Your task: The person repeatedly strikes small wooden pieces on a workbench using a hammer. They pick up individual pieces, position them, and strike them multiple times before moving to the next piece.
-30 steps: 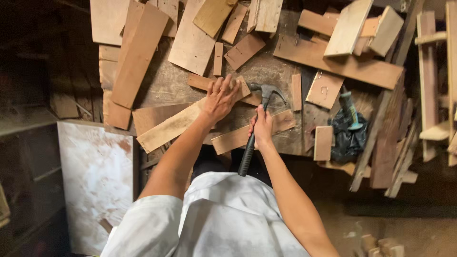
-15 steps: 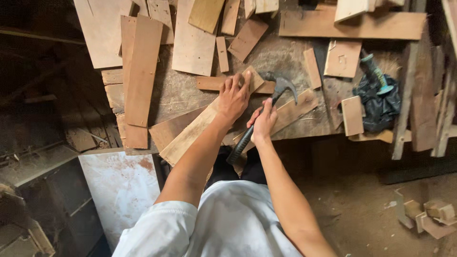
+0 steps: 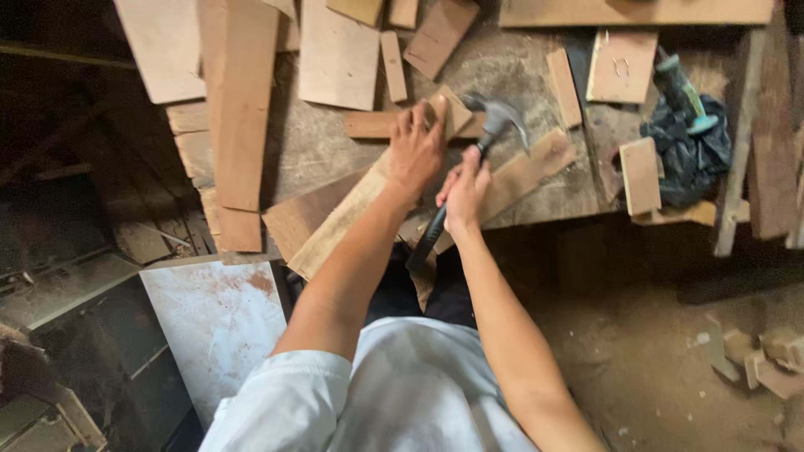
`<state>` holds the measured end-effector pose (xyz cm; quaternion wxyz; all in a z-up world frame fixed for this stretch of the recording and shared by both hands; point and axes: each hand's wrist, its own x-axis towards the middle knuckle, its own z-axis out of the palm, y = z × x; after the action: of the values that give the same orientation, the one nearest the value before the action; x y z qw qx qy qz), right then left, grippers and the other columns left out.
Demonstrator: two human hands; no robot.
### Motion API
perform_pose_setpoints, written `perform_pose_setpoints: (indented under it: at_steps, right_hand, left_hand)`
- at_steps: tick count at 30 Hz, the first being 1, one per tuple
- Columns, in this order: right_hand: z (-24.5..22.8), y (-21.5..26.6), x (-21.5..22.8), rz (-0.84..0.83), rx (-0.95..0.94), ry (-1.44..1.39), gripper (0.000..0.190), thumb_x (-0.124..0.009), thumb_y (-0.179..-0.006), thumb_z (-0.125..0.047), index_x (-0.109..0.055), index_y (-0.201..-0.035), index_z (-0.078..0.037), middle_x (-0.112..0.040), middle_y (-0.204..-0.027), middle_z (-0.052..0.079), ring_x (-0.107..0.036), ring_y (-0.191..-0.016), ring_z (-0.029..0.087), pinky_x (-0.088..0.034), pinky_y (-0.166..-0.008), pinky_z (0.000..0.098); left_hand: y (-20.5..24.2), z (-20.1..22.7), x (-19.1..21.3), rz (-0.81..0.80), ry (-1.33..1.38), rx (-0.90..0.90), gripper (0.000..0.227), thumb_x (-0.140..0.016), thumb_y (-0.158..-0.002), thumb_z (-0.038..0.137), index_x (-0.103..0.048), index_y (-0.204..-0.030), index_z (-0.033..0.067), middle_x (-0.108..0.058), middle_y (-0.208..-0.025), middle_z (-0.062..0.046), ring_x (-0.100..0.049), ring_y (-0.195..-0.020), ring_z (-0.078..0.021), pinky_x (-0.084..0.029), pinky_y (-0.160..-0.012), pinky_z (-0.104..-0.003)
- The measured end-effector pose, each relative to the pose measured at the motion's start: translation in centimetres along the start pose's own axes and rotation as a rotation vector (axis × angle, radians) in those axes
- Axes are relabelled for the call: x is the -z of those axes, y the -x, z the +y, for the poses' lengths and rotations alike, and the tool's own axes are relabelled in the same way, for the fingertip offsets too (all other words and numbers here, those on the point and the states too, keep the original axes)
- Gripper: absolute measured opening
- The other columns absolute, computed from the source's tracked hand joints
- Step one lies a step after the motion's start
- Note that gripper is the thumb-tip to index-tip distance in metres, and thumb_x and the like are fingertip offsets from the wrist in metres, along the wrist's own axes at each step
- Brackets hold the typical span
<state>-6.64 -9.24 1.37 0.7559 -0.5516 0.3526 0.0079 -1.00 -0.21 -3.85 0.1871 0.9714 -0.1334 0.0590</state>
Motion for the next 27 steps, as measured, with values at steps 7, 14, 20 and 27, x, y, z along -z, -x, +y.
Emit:
perform_pose_setpoints:
  at_steps: [7, 14, 20, 27]
  right_hand:
    - [-2.1, 0.2, 1.4, -0.022, 0.107, 0.356, 0.026, -0.049, -0.111, -0.032, -0.046, -0.111, -0.006, -0.049, -0.064, -0.002, -0.046, -0.041, 0.009, -0.040, -0.033, 0.0269]
    - [-3.1, -0.3, 4.1, -0.068, 0.701, 0.819, 0.022, -0.055, -0.114, -0.025, -0.056, -0.114, -0.004, -0.067, -0.073, 0.010, -0.065, -0.058, 0.017, -0.049, -0.051, 0.0374]
    - [-0.6, -0.9, 2.7, -0.063, 0.705, 0.915, 0.031, -0.056, -0.115, -0.026, -0.053, -0.114, 0.005, -0.068, -0.081, 0.018, -0.067, -0.068, 0.033, -0.051, -0.059, 0.0442]
    - [-1.9, 0.3, 1.6, -0.012, 0.843, 0.807, 0.031, -0.049, -0.114, -0.021, -0.051, -0.126, 0.008, -0.068, -0.085, 0.022, -0.069, -0.069, 0.034, -0.051, -0.060, 0.0434]
  left_hand:
    - [-0.1, -0.5, -0.8, -0.061, -0.031, 0.002, 0.067, -0.055, -0.102, 0.028, -0.027, -0.161, 0.0159, -0.042, -0.150, -0.021, -0.042, -0.130, -0.0390, -0.038, -0.106, -0.050]
    - [-0.2, -0.4, -0.4, -0.142, 0.002, 0.030, 0.065, -0.051, -0.104, 0.028, -0.026, -0.161, 0.0129, -0.042, -0.152, -0.022, -0.042, -0.131, -0.0402, -0.037, -0.108, -0.051]
    - [-0.4, 0.0, 1.1, -0.205, 0.037, 0.022, 0.065, -0.050, -0.100, 0.027, -0.029, -0.160, 0.0138, -0.042, -0.152, -0.023, -0.041, -0.132, -0.0410, -0.036, -0.108, -0.051]
    - [-0.5, -0.2, 1.3, -0.210, 0.056, 0.036, 0.065, -0.048, -0.105, 0.029, -0.025, -0.163, 0.0133, -0.039, -0.157, -0.022, -0.039, -0.136, -0.0414, -0.035, -0.112, -0.050]
